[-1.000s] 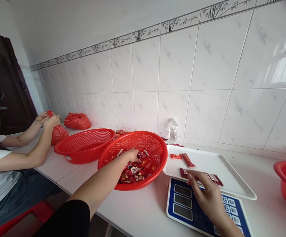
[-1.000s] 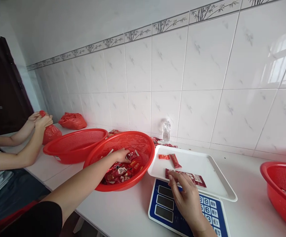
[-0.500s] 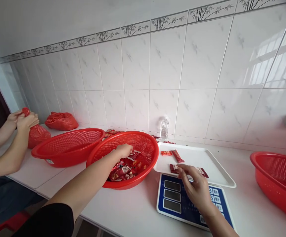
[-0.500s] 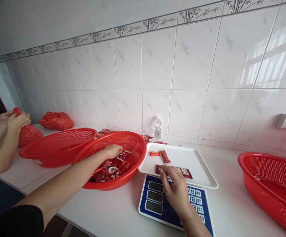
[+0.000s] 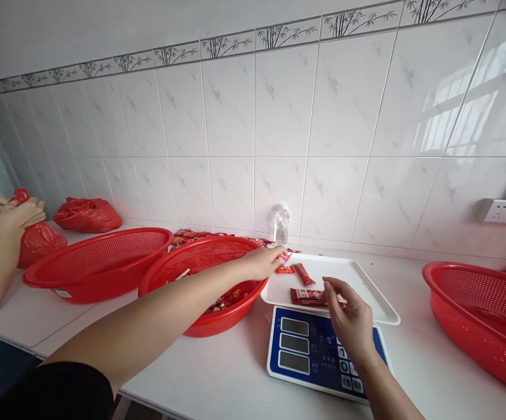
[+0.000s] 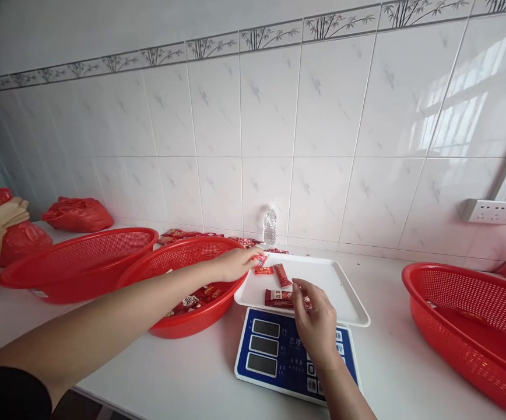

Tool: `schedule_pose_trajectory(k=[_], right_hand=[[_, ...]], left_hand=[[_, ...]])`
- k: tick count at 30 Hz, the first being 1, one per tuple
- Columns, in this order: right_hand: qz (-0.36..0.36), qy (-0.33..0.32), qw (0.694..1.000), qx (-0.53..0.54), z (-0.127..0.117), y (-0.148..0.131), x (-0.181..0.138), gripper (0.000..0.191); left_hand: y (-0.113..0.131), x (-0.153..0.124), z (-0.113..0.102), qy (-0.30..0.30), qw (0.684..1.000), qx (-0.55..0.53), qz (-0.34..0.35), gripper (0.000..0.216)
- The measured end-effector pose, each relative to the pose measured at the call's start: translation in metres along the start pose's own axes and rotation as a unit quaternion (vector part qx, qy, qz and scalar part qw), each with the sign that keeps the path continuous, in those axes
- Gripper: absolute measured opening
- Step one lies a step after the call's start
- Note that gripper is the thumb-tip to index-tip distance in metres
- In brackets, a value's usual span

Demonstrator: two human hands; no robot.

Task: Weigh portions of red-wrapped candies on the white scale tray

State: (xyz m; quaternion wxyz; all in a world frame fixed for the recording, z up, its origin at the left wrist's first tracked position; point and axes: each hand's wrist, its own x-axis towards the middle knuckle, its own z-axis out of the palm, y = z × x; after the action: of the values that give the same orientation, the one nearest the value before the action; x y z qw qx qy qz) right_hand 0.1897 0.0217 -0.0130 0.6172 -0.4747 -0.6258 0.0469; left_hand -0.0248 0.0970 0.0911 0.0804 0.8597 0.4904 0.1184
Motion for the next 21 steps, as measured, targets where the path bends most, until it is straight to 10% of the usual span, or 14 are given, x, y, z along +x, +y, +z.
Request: schedule_pose_trajectory(k=[11, 21], right_hand=[[-0.067, -0.063, 0.963, -0.255, -0.001, 0.007, 0.011, 0.04], [-0.068, -0.102, 0.975, -0.187, 0.001, 0.002, 0.008, 0.036]], left_hand=[[0.029, 0.009, 0.015, -0.181, 0.982, -0.027, 0.047, 0.064], [-0.03, 0.004, -0.006, -0.012, 0.995, -0.05, -0.083, 0.041]])
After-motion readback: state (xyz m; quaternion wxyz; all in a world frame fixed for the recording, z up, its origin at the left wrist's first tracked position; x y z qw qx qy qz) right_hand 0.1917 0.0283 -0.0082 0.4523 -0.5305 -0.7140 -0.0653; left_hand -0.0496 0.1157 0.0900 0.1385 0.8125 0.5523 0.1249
